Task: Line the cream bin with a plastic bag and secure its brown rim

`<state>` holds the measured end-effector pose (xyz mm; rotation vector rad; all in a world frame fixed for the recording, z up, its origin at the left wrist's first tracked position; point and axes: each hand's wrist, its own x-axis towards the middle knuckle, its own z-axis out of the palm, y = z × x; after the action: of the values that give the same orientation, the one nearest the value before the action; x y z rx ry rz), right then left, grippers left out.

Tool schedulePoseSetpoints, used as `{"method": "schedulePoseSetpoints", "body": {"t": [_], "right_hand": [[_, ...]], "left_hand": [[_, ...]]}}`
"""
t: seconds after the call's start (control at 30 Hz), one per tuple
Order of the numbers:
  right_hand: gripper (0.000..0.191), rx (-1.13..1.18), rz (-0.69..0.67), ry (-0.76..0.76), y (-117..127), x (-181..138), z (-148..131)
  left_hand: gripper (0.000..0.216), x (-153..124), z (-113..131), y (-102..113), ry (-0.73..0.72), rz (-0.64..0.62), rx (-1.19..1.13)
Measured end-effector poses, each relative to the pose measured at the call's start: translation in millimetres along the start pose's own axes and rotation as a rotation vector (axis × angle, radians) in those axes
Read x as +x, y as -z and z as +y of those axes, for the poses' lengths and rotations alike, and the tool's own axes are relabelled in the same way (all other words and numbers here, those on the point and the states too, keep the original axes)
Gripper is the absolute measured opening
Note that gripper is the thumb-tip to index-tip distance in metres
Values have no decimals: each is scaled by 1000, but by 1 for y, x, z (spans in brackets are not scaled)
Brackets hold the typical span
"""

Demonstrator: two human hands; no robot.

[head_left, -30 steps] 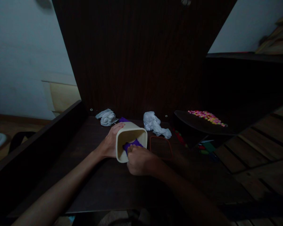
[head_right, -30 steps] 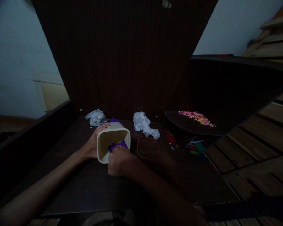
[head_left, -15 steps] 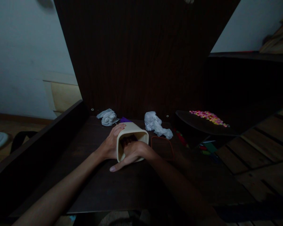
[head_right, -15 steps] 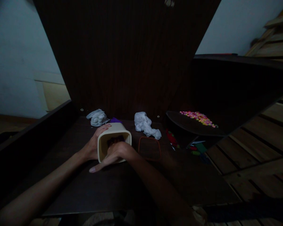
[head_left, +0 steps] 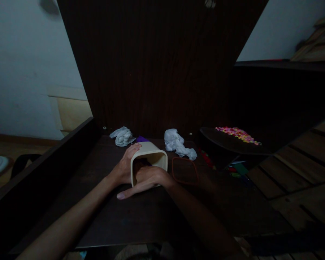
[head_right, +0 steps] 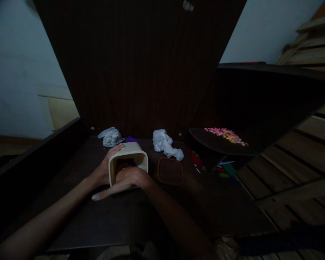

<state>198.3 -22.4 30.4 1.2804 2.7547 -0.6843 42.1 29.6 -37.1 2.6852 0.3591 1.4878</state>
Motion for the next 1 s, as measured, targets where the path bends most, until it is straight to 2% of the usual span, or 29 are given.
{"method": "schedulePoseSetpoints", "body": {"t": [0.13,0.27,0.43,0.63,0.73,0.83,1.0], "right_hand": [[125,42,-159,-39,12,-25,-19],[141,132,-143,-70,11,-53,-34],[126,70,-50,5,0,-84,-44],[120,69,-6,-63,1,-110,-39],[115,31,14,-105,1,-111,-35],[110,-77,-36,-162,-2,-99,-35],[129,-132,-112,-259,-7,-70,-35]], "left_hand": [[104,-1,-1,-1,-10,22,-1],[106,-2,0,2,24,10,-28],[108,-4,-1,5,24,-18,-39],[113,-3,-2,2,32,6,-52],[112,-1,0,1,48,16,-59],[112,1,2,2,33,-2,-54],[116,4,9,4,-7,-46,-33]]}}
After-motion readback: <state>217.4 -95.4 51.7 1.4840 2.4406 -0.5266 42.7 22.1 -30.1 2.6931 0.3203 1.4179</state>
